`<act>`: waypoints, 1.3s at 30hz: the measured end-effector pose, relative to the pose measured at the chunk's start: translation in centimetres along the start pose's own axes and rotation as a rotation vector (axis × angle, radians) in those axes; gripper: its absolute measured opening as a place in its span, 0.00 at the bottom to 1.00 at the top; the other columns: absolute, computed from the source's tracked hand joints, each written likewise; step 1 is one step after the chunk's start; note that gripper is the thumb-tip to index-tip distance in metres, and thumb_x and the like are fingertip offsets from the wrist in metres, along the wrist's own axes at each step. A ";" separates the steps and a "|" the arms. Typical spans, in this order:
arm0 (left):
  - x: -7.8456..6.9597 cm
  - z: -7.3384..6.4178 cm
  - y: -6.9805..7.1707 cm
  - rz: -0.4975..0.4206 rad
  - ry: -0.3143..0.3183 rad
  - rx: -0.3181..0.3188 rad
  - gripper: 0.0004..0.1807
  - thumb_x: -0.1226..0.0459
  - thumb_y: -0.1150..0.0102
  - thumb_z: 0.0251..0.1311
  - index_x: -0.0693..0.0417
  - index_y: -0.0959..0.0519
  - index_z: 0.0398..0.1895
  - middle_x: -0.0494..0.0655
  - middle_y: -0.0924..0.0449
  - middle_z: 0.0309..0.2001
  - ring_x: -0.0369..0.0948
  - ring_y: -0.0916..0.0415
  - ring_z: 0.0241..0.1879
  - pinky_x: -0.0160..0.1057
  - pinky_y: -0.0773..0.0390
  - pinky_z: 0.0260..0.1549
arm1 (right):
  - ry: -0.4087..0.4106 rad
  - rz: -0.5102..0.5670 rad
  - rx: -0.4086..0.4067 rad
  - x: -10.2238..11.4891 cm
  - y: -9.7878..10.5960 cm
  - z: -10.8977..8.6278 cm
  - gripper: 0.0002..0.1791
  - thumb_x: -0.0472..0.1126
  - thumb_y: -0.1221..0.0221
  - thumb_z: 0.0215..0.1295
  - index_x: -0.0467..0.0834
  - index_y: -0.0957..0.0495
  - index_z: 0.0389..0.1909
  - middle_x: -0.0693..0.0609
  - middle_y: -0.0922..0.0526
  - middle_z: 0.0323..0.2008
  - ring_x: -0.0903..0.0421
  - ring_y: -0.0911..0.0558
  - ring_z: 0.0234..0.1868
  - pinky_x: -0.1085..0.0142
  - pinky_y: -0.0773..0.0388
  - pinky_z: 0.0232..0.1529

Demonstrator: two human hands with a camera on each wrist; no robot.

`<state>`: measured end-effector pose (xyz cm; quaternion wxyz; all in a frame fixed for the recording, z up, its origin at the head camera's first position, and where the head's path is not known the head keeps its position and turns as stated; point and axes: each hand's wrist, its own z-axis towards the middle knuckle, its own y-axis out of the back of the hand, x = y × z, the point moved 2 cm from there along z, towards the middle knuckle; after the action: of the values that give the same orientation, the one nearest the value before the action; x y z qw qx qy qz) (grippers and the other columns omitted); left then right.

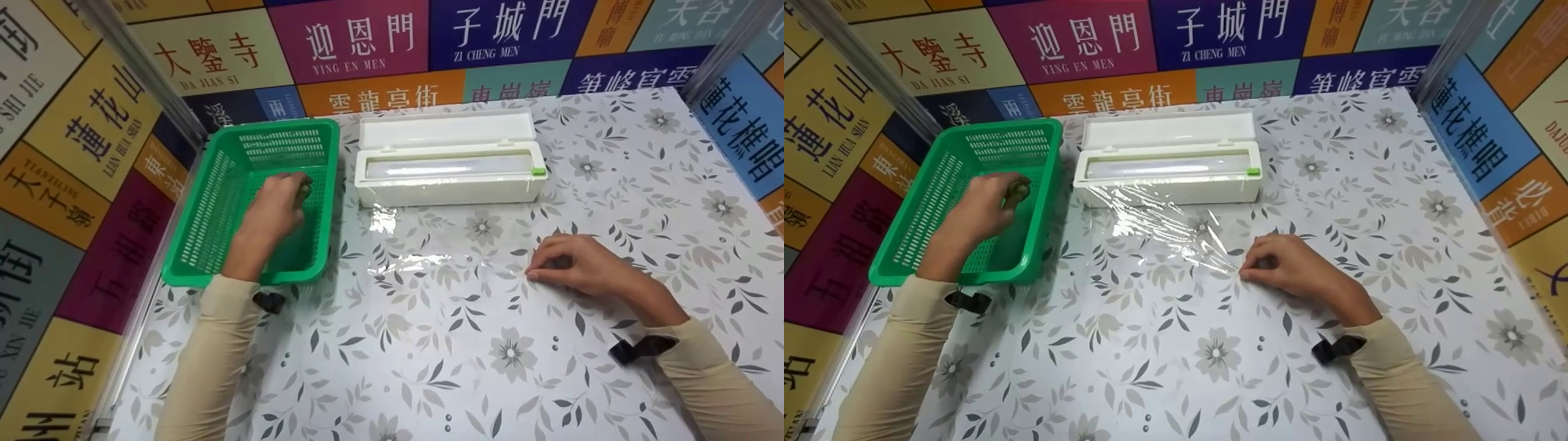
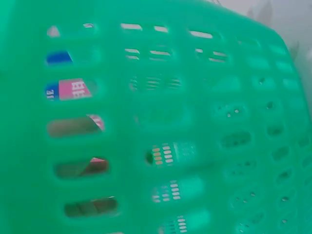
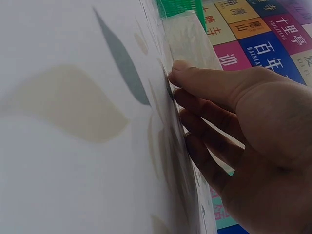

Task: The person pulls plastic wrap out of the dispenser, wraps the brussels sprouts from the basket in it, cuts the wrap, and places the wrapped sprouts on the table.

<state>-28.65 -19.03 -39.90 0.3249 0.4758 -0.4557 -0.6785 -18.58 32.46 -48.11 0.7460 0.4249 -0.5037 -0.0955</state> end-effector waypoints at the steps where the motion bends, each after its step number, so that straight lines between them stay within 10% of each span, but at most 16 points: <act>1: -0.4 0.0 0.1 -0.009 -0.012 -0.022 0.13 0.72 0.47 0.79 0.67 0.17 0.58 0.68 0.15 0.53 0.62 0.17 0.54 0.61 0.15 0.56 | -0.001 0.000 -0.001 0.0 0.0 0.0 0.07 0.42 0.23 0.64 0.59 0.07 0.38 0.66 0.10 0.39 0.64 0.16 0.43 0.75 0.22 0.46; 15: -6.1 0.5 0.4 -0.070 -0.111 -0.193 0.15 0.74 0.45 0.77 0.64 0.16 0.61 0.65 0.17 0.58 0.61 0.22 0.60 0.57 0.18 0.64 | 0.014 0.021 -0.006 0.1 0.0 0.0 0.07 0.40 0.23 0.64 0.58 0.07 0.37 0.65 0.10 0.39 0.64 0.16 0.42 0.74 0.23 0.46; 39: -13.2 -0.4 -5.2 -0.184 -0.384 -0.086 0.14 0.70 0.39 0.76 0.60 0.16 0.61 0.58 0.15 0.58 0.55 0.18 0.61 0.50 0.17 0.64 | -0.006 -0.004 0.007 0.0 -0.1 0.0 0.06 0.42 0.24 0.65 0.59 0.08 0.38 0.66 0.10 0.39 0.65 0.16 0.42 0.74 0.21 0.47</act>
<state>-23.92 -5.66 -40.14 0.1887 0.3629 -0.4348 -0.8023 -18.55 32.36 -48.15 0.7429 0.4283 -0.5054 -0.0963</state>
